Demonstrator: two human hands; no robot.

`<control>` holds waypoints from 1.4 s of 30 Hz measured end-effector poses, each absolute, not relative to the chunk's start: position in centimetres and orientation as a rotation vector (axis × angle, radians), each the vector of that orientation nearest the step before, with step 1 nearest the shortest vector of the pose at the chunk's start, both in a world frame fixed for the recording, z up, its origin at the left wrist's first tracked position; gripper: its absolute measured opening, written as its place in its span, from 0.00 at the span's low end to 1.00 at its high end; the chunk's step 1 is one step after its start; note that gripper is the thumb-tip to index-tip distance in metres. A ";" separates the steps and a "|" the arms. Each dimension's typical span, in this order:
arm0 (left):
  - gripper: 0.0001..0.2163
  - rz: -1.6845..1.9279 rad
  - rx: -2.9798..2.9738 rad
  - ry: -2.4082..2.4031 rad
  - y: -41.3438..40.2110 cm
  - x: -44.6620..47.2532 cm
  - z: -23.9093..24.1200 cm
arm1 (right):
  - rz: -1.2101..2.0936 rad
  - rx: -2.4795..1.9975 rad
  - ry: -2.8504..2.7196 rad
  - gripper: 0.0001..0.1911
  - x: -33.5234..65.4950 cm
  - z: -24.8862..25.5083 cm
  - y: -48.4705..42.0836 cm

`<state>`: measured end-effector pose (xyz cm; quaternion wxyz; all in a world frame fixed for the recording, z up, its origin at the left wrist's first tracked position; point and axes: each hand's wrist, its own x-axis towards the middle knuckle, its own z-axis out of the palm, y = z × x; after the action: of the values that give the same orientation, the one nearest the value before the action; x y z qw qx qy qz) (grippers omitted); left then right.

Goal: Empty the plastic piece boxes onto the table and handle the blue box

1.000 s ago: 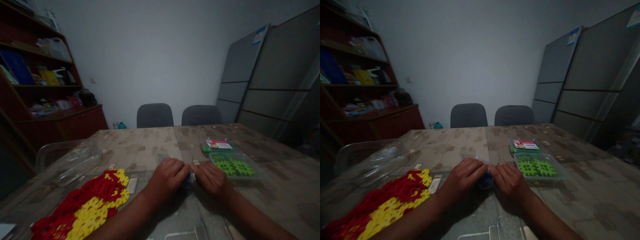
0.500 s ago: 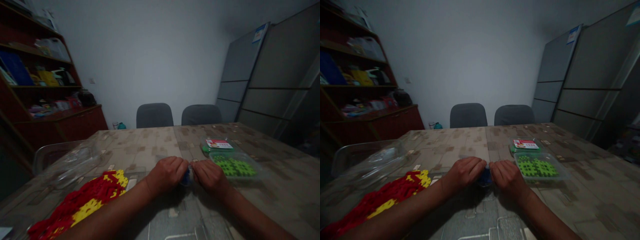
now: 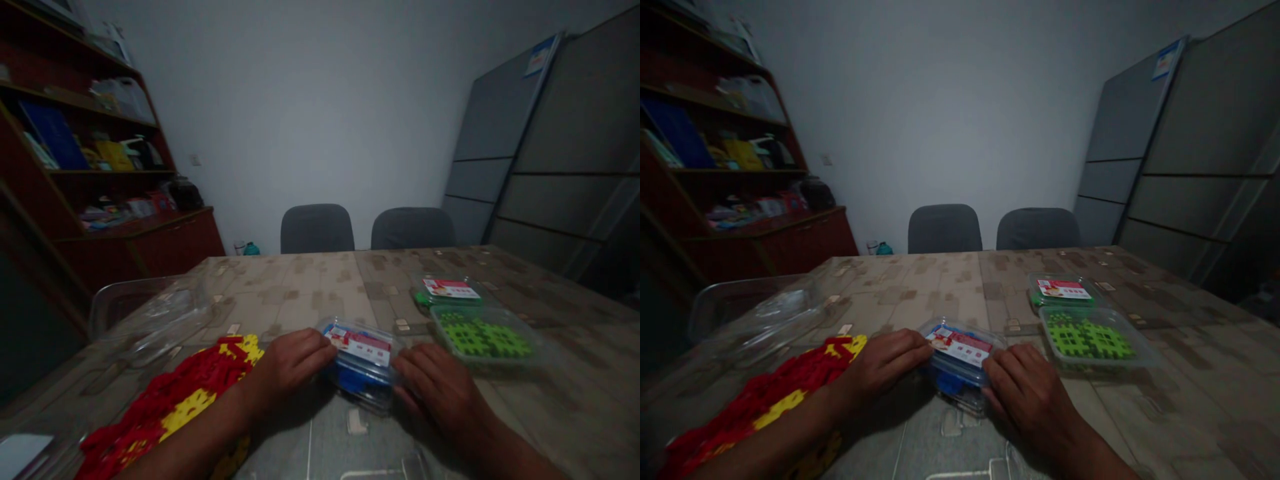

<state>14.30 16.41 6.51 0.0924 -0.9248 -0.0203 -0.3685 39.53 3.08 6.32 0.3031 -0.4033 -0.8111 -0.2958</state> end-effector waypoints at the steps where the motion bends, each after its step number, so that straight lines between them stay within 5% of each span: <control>1: 0.09 -1.100 -2.716 -0.041 16.2 14.3 6.5 | -0.783 -1.065 -2.148 0.07 39.3 6.3 3.1; 26: 0.15 -1.051 -2.525 0.055 16.5 12.2 7.9 | -0.877 -1.061 -2.122 0.11 38.9 7.2 3.1; 42: 0.13 -1.102 -2.519 0.218 13.5 13.0 6.7 | -0.647 -0.828 -2.253 0.12 36.2 5.7 3.4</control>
<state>12.97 13.46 6.68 0.1908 -0.8966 0.0775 -0.3921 36.25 3.35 5.73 0.3218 -0.3152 -0.8581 -0.2465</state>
